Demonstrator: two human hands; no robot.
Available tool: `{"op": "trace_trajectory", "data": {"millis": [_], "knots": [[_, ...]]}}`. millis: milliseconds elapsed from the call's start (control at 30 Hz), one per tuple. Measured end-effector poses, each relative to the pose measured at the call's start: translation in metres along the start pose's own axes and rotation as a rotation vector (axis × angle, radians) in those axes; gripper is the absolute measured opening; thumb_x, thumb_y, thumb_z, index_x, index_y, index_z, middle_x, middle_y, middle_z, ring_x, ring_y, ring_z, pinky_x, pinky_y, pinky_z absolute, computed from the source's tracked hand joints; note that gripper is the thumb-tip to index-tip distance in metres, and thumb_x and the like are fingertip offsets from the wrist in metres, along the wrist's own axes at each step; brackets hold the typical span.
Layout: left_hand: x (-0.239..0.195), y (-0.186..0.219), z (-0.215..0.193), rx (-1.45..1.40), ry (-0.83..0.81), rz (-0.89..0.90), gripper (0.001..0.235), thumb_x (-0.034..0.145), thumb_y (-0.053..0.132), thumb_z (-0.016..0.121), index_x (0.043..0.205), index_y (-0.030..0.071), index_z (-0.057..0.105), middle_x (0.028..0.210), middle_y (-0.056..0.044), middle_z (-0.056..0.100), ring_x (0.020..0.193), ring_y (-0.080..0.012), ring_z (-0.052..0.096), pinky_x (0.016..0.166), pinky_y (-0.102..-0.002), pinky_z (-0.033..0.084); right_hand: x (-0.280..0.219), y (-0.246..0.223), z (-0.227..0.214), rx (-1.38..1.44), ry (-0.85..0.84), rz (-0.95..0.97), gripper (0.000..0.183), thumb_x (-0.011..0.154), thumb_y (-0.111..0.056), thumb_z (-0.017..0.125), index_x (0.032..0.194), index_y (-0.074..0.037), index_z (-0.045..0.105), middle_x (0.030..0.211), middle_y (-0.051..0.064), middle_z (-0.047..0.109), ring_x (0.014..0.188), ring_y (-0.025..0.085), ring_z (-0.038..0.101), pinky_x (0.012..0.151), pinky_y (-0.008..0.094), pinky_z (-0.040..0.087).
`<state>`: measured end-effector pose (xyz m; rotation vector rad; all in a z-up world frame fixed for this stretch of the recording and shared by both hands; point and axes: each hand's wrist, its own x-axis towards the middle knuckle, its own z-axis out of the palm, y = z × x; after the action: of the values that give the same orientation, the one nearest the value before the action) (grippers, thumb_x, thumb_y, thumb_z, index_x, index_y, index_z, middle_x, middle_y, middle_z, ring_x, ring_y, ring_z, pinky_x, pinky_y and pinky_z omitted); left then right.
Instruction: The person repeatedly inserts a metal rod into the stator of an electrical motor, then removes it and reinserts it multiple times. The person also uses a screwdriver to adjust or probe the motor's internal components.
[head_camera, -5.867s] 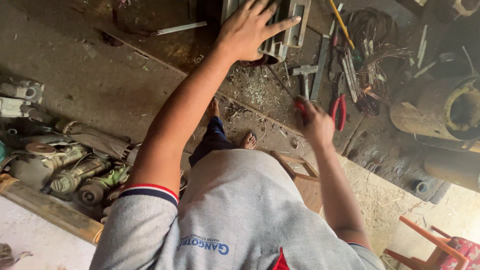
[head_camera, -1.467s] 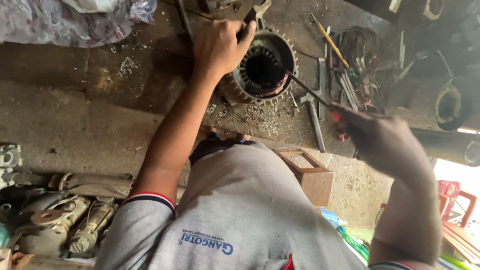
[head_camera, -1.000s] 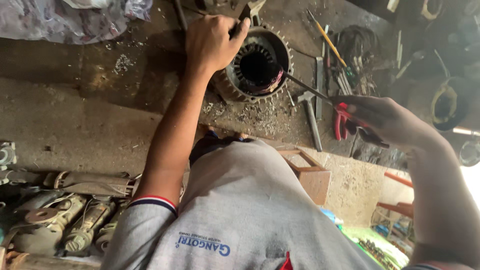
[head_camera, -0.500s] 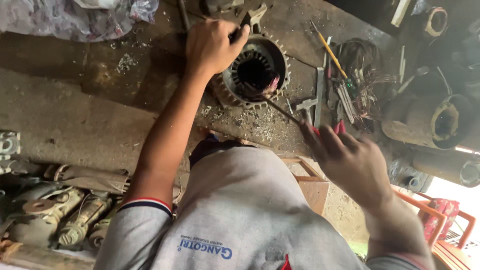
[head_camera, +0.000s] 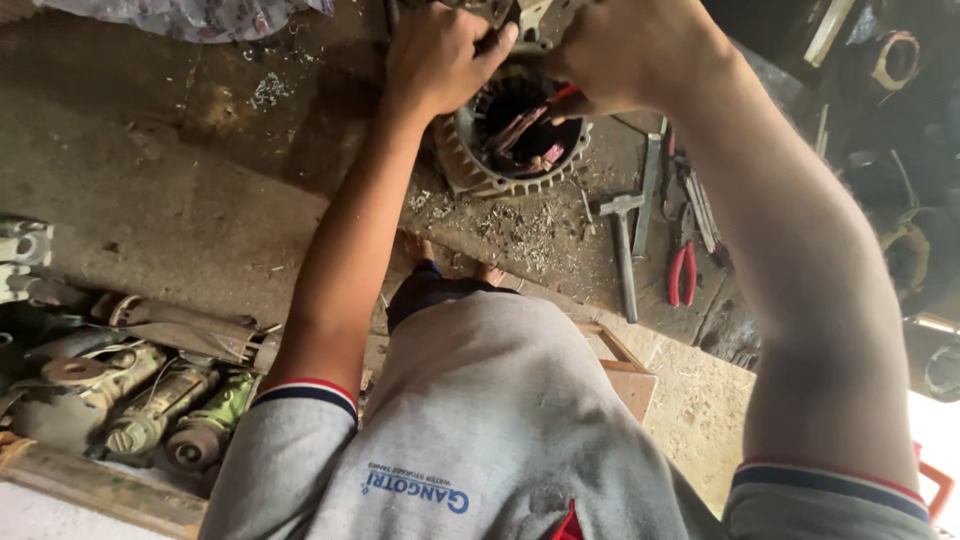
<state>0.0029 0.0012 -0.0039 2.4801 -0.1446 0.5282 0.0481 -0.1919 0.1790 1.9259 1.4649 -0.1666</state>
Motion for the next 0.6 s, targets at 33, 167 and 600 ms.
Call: {"op": "trace_trajectory", "data": {"millis": [33, 167, 600], "knots": [[0.000, 0.001, -0.002, 0.010, 0.063, 0.046, 0.054, 0.106, 0.044, 0.064, 0.064, 0.010, 0.070, 0.055, -0.009, 0.062, 0.045, -0.0249, 0.061, 0.046, -0.042, 0.048, -0.005, -0.001, 0.007, -0.001, 0.069, 0.004, 0.045, 0.091, -0.069, 0.059, 0.124, -0.039, 0.070, 0.078, 0.000, 0.074, 0.072, 0.019, 0.072, 0.067, 0.035, 0.059], [-0.001, 0.020, -0.008, 0.061, -0.061, -0.068, 0.057, 0.115, 0.050, 0.053, 0.086, 0.007, 0.075, 0.077, -0.016, 0.072, 0.068, -0.0304, 0.070, 0.064, -0.045, 0.054, -0.053, -0.010, 0.019, 0.054, 0.376, 0.092, 0.040, 0.100, -0.065, 0.060, 0.100, -0.029, 0.077, 0.085, -0.004, 0.073, 0.072, 0.017, 0.071, 0.061, 0.032, 0.055], [-0.011, 0.109, 0.052, 0.372, 0.000, -0.354, 0.090, 0.103, 0.073, 0.019, 0.149, 0.001, 0.048, 0.153, -0.028, 0.043, 0.141, -0.0465, 0.038, 0.120, -0.060, 0.031, -0.145, -0.055, 0.248, 0.787, 0.467, 0.728, 0.040, 0.081, -0.032, 0.090, 0.111, -0.011, 0.074, 0.099, 0.013, 0.075, 0.088, 0.036, 0.072, 0.077, 0.046, 0.056]]}}
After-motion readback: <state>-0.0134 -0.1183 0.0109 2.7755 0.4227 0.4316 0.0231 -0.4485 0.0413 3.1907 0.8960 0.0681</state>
